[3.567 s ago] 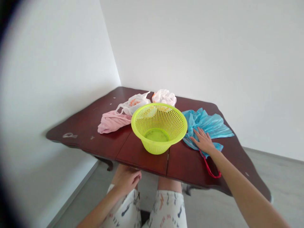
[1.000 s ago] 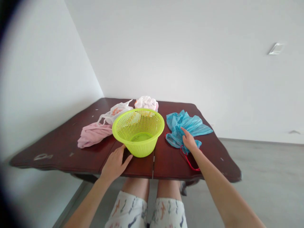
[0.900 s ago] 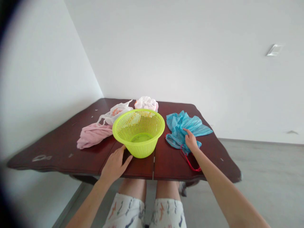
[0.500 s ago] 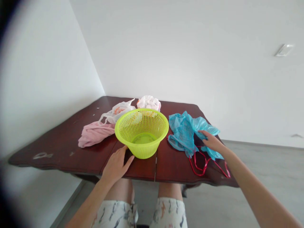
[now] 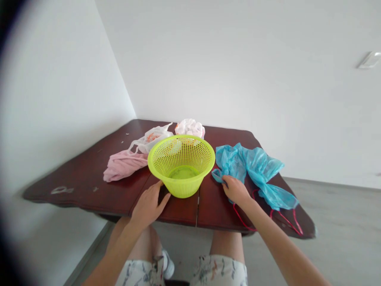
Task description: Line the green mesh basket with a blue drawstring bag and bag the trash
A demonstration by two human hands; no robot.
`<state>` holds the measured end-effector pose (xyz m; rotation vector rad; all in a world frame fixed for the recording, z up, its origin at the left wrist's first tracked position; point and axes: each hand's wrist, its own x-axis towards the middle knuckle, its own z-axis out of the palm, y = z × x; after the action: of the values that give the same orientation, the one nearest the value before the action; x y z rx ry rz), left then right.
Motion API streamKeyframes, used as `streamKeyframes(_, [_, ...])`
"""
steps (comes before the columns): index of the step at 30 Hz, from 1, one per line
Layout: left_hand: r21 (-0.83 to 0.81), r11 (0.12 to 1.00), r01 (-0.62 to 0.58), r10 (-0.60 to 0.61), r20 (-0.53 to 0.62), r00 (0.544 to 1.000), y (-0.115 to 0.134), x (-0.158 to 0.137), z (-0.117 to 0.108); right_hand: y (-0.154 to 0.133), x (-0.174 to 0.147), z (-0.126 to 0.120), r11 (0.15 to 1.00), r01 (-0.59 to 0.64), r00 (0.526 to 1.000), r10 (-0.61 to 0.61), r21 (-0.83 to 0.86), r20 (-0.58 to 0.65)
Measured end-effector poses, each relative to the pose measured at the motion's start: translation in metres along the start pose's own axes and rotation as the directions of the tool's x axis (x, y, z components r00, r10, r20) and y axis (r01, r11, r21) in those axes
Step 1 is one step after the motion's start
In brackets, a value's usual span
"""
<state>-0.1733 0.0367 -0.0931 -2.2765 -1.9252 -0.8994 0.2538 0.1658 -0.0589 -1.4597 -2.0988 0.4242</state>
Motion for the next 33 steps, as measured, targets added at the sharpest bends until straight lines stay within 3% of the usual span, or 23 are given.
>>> streamKeyframes(3, [-0.012,1.000,-0.001,0.001,-0.017,1.000,0.000,0.001,0.001,-0.023,0.024,-0.012,0.985,-0.015,0.988,0.041,0.169,-0.150])
streamKeyframes(6, [-0.116,0.992,0.048,-0.056,-0.071,0.996,0.000,0.000,-0.002,-0.056,0.028,-0.039,0.943,0.003,0.949,0.103,0.334,-0.299])
streamKeyframes(9, [-0.353,0.927,0.125,-0.196,-0.173,0.965,0.007,-0.013,-0.014,-0.097,-0.004,-0.058,0.833,0.014,0.917,0.210,0.554,-0.338])
streamKeyframes(12, [-0.596,0.801,0.049,-0.199,-0.189,0.961,0.036,-0.032,-0.032,-0.132,-0.063,-0.048,0.762,-0.015,0.912,0.276,0.648,-0.303])
streamKeyframes(14, [-0.754,0.656,0.031,-0.099,-0.046,0.994,0.068,-0.041,-0.042,-0.148,-0.102,-0.024,0.757,-0.070,0.935,0.276,0.650,-0.222])
streamKeyframes(15, [-0.818,0.569,0.085,-0.036,0.079,0.996,0.085,-0.042,-0.046,-0.154,-0.120,-0.009,0.742,-0.107,0.954,0.264,0.662,-0.142])
streamKeyframes(17, [-0.880,0.409,0.242,0.086,0.301,0.950,0.117,-0.038,-0.047,-0.164,-0.146,0.023,0.715,-0.156,0.980,0.200,0.682,0.014])
streamKeyframes(20, [-0.855,0.315,0.411,0.073,0.454,0.888,0.143,-0.025,-0.039,-0.172,-0.165,0.055,0.656,-0.168,0.982,0.179,0.736,0.064])
streamKeyframes(24, [-0.821,0.269,0.503,0.064,0.537,0.841,0.135,-0.017,-0.030,-0.168,-0.166,0.050,0.564,-0.221,0.966,0.240,0.795,0.098])
streamKeyframes(27, [-0.784,0.129,0.607,0.114,0.620,0.776,0.120,-0.019,-0.033,-0.155,-0.166,0.031,0.474,-0.296,0.954,0.190,0.829,0.232])
streamKeyframes(29, [-0.754,0.015,0.657,0.082,0.656,0.750,0.112,-0.021,-0.039,-0.142,-0.168,0.022,0.420,-0.351,0.936,0.177,0.837,0.304])
streamKeyframes(31, [-0.734,-0.088,0.674,-0.014,0.677,0.736,0.104,-0.022,-0.045,-0.127,-0.172,0.018,0.453,-0.364,0.929,0.237,0.814,0.283])
streamKeyframes(33, [-0.723,-0.127,0.679,-0.128,0.690,0.712,0.097,-0.024,-0.052,-0.109,-0.175,0.016,0.585,-0.327,0.930,0.339,0.743,0.142])
